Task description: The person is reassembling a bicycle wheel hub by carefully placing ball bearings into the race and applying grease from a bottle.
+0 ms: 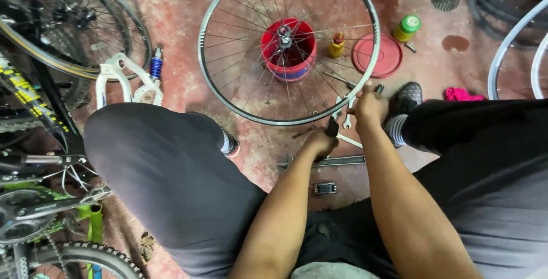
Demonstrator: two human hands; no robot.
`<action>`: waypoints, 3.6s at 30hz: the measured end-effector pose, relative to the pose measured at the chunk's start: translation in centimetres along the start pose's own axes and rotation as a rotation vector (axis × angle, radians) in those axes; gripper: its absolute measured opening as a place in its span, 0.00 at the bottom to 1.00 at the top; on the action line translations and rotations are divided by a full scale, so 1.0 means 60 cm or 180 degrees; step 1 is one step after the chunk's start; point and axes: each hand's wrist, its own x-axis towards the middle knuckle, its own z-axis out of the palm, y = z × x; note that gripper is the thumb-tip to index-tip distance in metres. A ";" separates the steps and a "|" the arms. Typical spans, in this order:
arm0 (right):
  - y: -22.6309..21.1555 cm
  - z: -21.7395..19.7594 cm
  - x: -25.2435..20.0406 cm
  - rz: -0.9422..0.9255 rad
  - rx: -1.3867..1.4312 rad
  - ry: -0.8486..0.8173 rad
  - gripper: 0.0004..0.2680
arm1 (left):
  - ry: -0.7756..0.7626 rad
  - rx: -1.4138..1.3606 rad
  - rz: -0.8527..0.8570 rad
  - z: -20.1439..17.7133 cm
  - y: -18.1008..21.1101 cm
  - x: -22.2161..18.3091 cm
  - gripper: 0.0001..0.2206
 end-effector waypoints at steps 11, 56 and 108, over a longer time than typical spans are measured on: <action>0.053 -0.034 0.182 0.0992 0.0087 0.0503 0.12 | -0.0416 0.0489 -0.0319 -0.008 0.070 -0.019 0.33; 0.018 0.018 0.435 0.1061 -0.1982 0.0858 0.18 | 0.0086 -0.1221 -0.0767 0.072 0.199 0.166 0.31; -0.191 -0.092 -0.020 -0.1243 0.0583 -0.0176 0.10 | 0.0992 -0.4610 0.0909 -0.248 0.219 -0.161 0.29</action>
